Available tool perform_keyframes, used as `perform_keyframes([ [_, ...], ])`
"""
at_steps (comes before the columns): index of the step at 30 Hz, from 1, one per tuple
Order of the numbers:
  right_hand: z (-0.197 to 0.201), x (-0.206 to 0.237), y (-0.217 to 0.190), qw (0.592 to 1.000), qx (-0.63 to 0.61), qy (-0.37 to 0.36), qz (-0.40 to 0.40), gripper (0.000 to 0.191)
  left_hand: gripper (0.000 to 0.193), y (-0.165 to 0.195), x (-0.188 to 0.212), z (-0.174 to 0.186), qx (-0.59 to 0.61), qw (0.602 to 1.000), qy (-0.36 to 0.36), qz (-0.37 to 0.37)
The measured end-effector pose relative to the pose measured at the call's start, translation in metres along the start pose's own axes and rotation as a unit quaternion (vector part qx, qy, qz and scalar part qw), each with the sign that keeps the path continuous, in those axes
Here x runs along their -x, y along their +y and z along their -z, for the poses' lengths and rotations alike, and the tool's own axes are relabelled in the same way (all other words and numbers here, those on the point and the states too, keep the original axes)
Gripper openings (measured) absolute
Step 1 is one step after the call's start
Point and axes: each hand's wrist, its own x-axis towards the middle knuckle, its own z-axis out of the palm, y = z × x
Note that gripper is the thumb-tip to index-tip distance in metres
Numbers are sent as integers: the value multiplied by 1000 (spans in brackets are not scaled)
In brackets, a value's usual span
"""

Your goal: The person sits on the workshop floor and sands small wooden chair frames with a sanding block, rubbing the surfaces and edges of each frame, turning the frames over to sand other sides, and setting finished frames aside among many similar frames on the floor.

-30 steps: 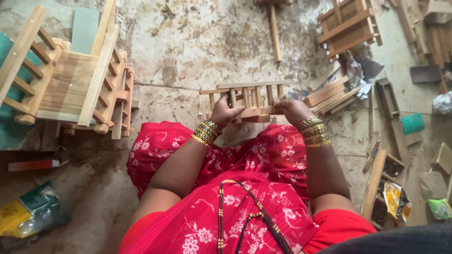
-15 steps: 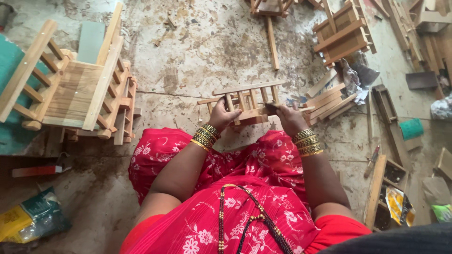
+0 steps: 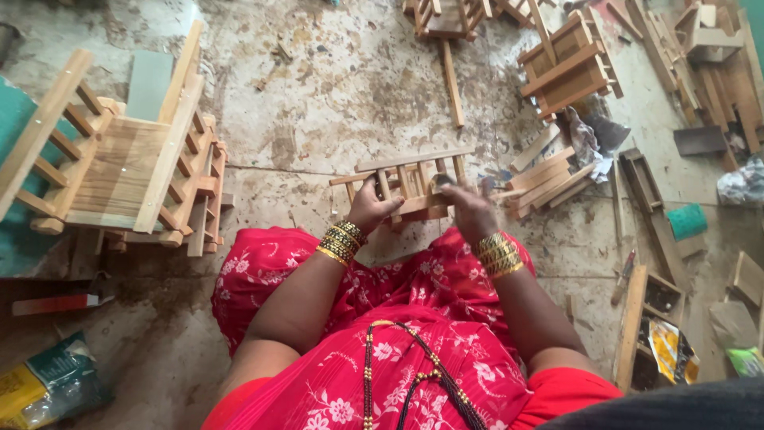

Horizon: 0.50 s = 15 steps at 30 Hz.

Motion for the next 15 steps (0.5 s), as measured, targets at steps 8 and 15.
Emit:
perform_keyframes([
  [8, -20, 21, 13, 997, -44, 57, -9, 25, 56, 9, 8, -10, -6, 1000, 6, 26],
  [15, -36, 30, 13, 990, 26, 133, 36, 20, 57, 6, 9, -4, -52, 998, 15, -43],
])
